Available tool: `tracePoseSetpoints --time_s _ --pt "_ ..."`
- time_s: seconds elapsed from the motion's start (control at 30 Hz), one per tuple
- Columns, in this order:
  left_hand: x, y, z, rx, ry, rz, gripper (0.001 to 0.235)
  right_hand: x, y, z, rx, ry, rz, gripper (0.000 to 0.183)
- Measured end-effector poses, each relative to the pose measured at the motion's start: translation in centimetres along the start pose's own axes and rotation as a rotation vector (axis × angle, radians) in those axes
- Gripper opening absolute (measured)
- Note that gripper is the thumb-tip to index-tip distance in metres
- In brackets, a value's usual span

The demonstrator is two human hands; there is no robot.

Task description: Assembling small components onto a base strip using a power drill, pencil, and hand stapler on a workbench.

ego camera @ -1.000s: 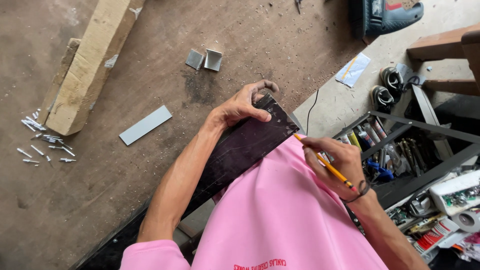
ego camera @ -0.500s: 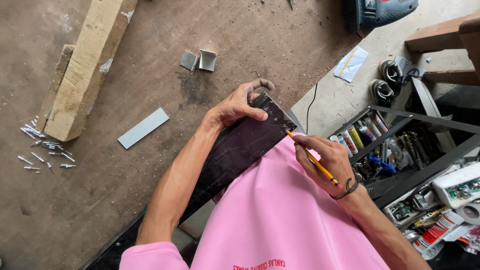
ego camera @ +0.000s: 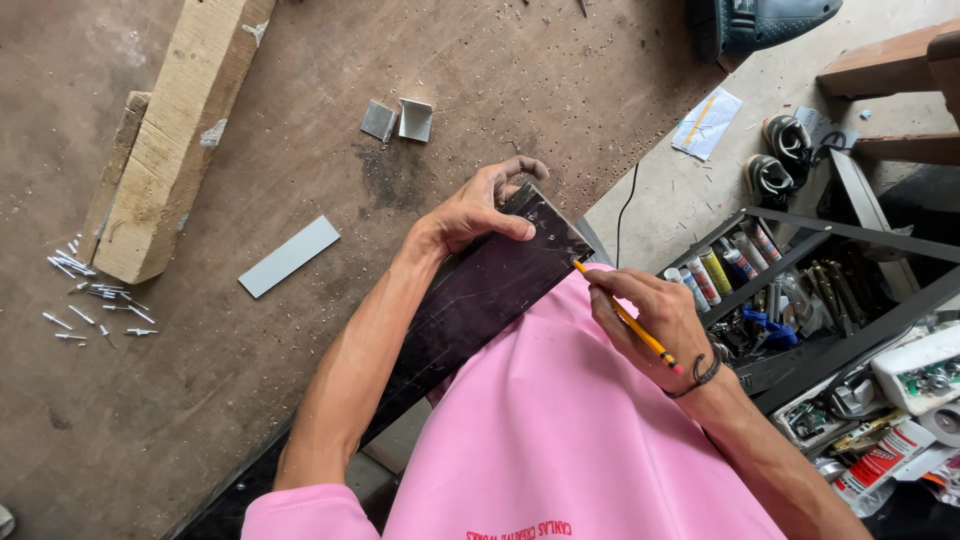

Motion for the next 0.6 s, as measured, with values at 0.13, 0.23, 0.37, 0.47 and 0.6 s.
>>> tracePoseSetpoints --time_s 0.13,0.23,0.37,0.47,0.6 --pt "0.1 0.0 0.1 0.001 0.000 0.004 0.073 0.0 0.4 0.0 -0.021 0.006 0.033 0.009" --pt "0.1 -0.1 0.2 0.000 -0.004 0.005 0.072 0.1 0.3 0.2 -0.013 -0.004 0.030 0.009" --pt "0.2 -0.1 0.0 0.006 -0.001 0.000 0.073 1.3 -0.6 1.3 -0.026 0.006 0.010 0.010" --pt "0.0 0.0 -0.1 0.004 0.001 0.007 0.072 1.6 -0.8 3.0 -0.029 0.053 0.040 0.013" --pt "-0.9 0.9 -0.4 -0.011 0.001 0.020 0.071 0.5 -1.6 5.1 0.022 0.061 0.094 0.012"
Point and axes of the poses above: each hand's wrist, its own z-axis towards the middle knuckle, its own x-axis out of the back of the hand, y = z × x, the point moved 10 cm from there along z, towards the middle knuckle, and after that the axes turned 7 degrees about -z, right-handed, at the moved point
